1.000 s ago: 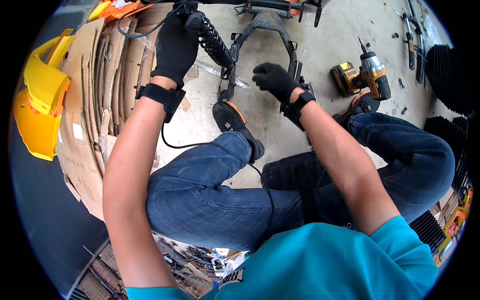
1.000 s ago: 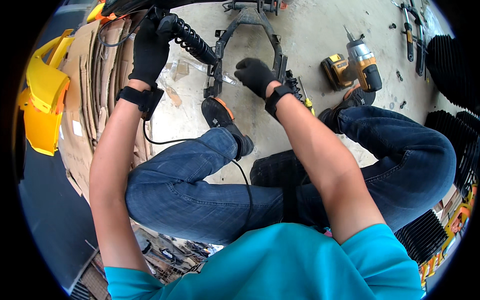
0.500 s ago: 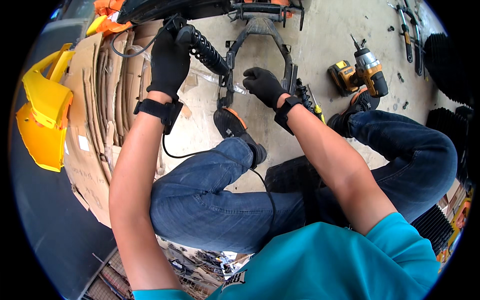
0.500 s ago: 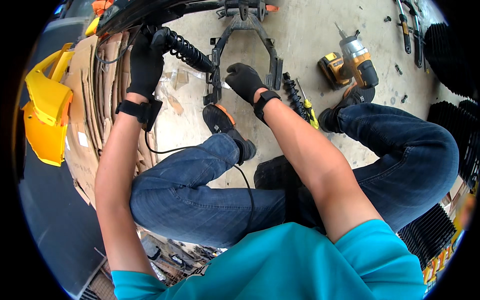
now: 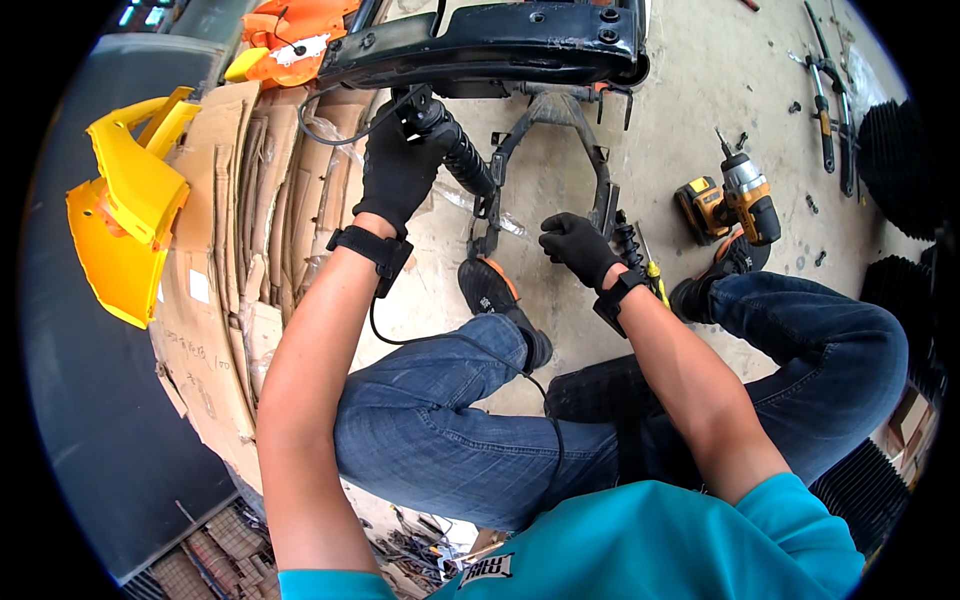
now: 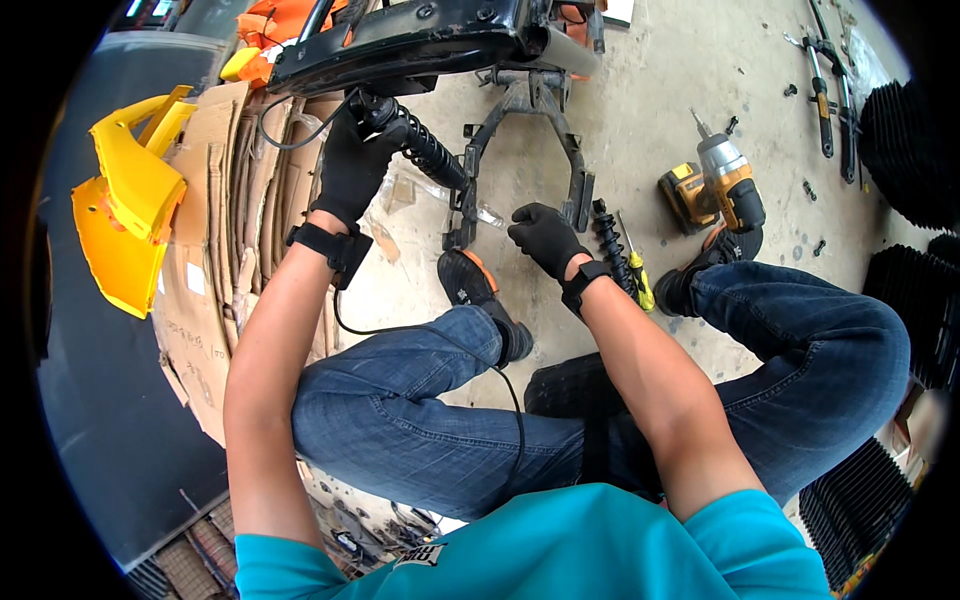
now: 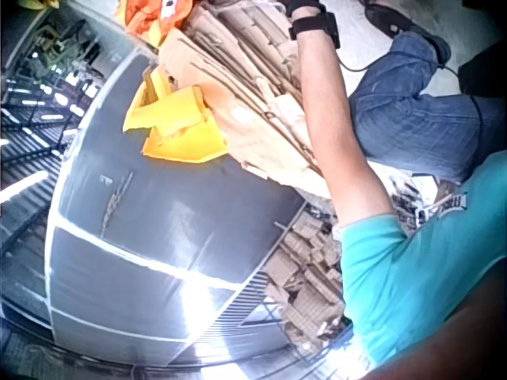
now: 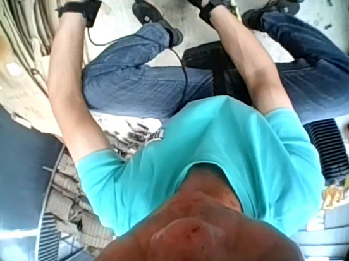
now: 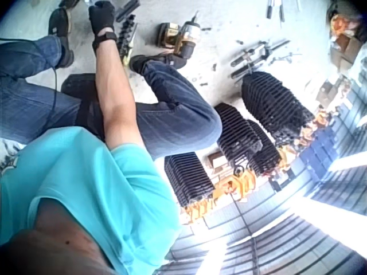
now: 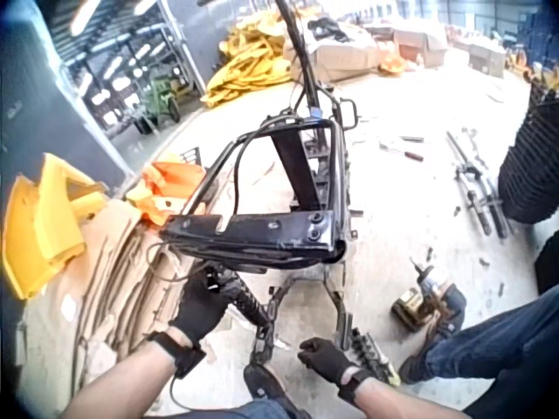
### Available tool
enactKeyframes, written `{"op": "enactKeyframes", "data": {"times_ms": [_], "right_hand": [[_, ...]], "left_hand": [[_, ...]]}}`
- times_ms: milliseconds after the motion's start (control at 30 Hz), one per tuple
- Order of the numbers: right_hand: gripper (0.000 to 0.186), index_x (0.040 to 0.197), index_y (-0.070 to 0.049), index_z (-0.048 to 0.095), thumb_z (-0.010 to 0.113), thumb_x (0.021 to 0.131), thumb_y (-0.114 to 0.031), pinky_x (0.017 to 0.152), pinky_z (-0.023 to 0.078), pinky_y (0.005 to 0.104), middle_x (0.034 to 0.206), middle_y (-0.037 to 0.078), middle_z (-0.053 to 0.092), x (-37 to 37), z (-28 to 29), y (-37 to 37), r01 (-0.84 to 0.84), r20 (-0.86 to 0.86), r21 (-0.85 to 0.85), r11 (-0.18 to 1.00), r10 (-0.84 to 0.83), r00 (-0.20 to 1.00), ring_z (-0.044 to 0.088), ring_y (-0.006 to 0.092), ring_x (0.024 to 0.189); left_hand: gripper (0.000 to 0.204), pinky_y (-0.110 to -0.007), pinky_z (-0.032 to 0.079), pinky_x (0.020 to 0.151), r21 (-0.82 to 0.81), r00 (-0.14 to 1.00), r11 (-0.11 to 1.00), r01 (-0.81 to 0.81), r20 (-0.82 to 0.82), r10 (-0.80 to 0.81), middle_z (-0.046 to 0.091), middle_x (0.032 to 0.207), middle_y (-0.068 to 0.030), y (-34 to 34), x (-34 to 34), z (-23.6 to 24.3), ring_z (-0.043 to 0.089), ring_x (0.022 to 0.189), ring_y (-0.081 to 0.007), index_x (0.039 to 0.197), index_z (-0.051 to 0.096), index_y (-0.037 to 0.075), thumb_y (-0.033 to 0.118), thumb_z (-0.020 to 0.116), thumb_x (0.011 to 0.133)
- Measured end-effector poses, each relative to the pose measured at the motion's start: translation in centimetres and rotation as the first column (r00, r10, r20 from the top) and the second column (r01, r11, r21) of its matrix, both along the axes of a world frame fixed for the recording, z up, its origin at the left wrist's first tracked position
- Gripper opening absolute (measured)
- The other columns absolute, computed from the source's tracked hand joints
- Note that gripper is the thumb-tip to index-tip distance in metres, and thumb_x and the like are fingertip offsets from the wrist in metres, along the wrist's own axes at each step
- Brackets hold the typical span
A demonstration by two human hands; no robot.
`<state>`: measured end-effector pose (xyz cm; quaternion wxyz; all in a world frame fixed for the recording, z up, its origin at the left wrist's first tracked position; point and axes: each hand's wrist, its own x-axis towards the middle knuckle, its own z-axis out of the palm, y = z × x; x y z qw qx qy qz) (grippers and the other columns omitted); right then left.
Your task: The person removes a shock absorber from a motorcycle frame using a screwdriver and by hand, picks up a screw, and installs another shock absorber onto the frame by hand.
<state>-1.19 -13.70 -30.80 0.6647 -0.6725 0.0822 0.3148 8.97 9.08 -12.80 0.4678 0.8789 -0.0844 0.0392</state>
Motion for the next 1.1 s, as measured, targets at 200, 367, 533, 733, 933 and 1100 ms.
{"op": "enactKeyframes", "data": {"times_ms": [200, 367, 533, 733, 933, 1100], "right_hand": [[0.035, 0.115, 0.003, 0.061, 0.068, 0.087, -0.016, 0.069, 0.053, 0.0300, 0.089, 0.009, 0.067, 0.4, 2.9, -1.8, -0.071, 0.001, -0.057, 0.996, 0.071, 0.997, 0.065, 0.0160, 0.077], [0.032, 0.115, 0.002, 0.062, 0.068, 0.090, -0.017, 0.067, 0.052, 0.0285, 0.088, 0.007, 0.067, 1.7, 8.4, -6.4, -0.185, 0.118, -0.115, 0.976, 0.199, 0.973, 0.064, 0.0137, 0.075], [0.029, 0.116, -0.002, 0.064, 0.062, 0.094, -0.021, 0.076, 0.055, 0.0292, 0.096, 0.008, 0.069, 4.7, 22.5, -16.7, -0.011, 0.362, 0.070, 0.997, -0.015, 0.932, 0.066, 0.0146, 0.083], [0.038, 0.133, -0.001, 0.052, 0.059, 0.097, -0.009, 0.081, 0.057, 0.0286, 0.110, 0.015, 0.065, 1.4, 45.6, -30.8, 0.330, 0.490, 0.077, 0.941, -0.324, 0.809, 0.067, 0.0215, 0.098], [0.029, 0.124, 0.002, 0.058, 0.052, 0.100, -0.012, 0.075, 0.058, 0.0295, 0.110, 0.013, 0.066, -7.1, 53.0, -40.5, 0.456, 0.616, -0.787, 0.415, 0.498, 0.610, 0.068, 0.0173, 0.090], [0.035, 0.126, -0.005, 0.060, 0.057, 0.099, -0.026, 0.076, 0.054, 0.0260, 0.103, 0.007, 0.067, -9.5, 47.7, -54.5, 0.555, 0.624, -0.524, 0.646, -0.153, 0.767, 0.066, 0.0134, 0.087]], "left_hand": [[0.033, -0.030, 0.052, 0.082, 0.051, 0.994, 0.997, -0.052, -0.096, 0.057, 0.066, 0.097, -0.0055, 0.0, -0.4, 0.9, 0.064, 0.093, -0.0154, 0.110, 0.058, 0.004, 0.012, 0.074, 0.082], [0.080, -0.038, 0.049, 0.095, 0.569, 0.948, 0.822, -0.001, -0.262, 0.183, 0.065, 0.117, -0.0239, 2.9, -0.5, -2.0, 0.062, 0.109, -0.0365, 0.133, 0.048, -0.010, 0.045, 0.073, 0.080], [0.067, -0.040, 0.051, 0.092, 0.564, 0.903, 0.770, 0.299, -0.427, -0.038, 0.065, 0.116, -0.0269, 3.6, -3.3, -2.5, 0.065, 0.105, -0.0357, 0.126, 0.057, -0.007, 0.043, 0.069, 0.082], [0.053, -0.039, 0.053, 0.083, 0.474, 0.833, 0.731, 0.491, -0.502, -0.234, 0.066, 0.113, -0.0197, 1.3, -4.7, -2.6, 0.066, 0.093, -0.0292, 0.122, 0.059, 0.001, 0.037, 0.070, 0.083], [0.044, -0.037, 0.053, 0.081, 0.385, 0.788, 0.757, 0.528, -0.554, -0.268, 0.069, 0.109, -0.0140, -0.3, -4.0, -1.9, 0.065, 0.088, -0.0249, 0.118, 0.061, 0.003, 0.028, 0.069, 0.084], [0.042, -0.037, 0.052, 0.079, 0.349, 0.792, 0.768, 0.537, -0.522, -0.316, 0.069, 0.099, -0.0148, -0.7, -3.8, -2.8, 0.065, 0.085, -0.0260, 0.117, 0.061, 0.004, 0.028, 0.070, 0.084]]}}
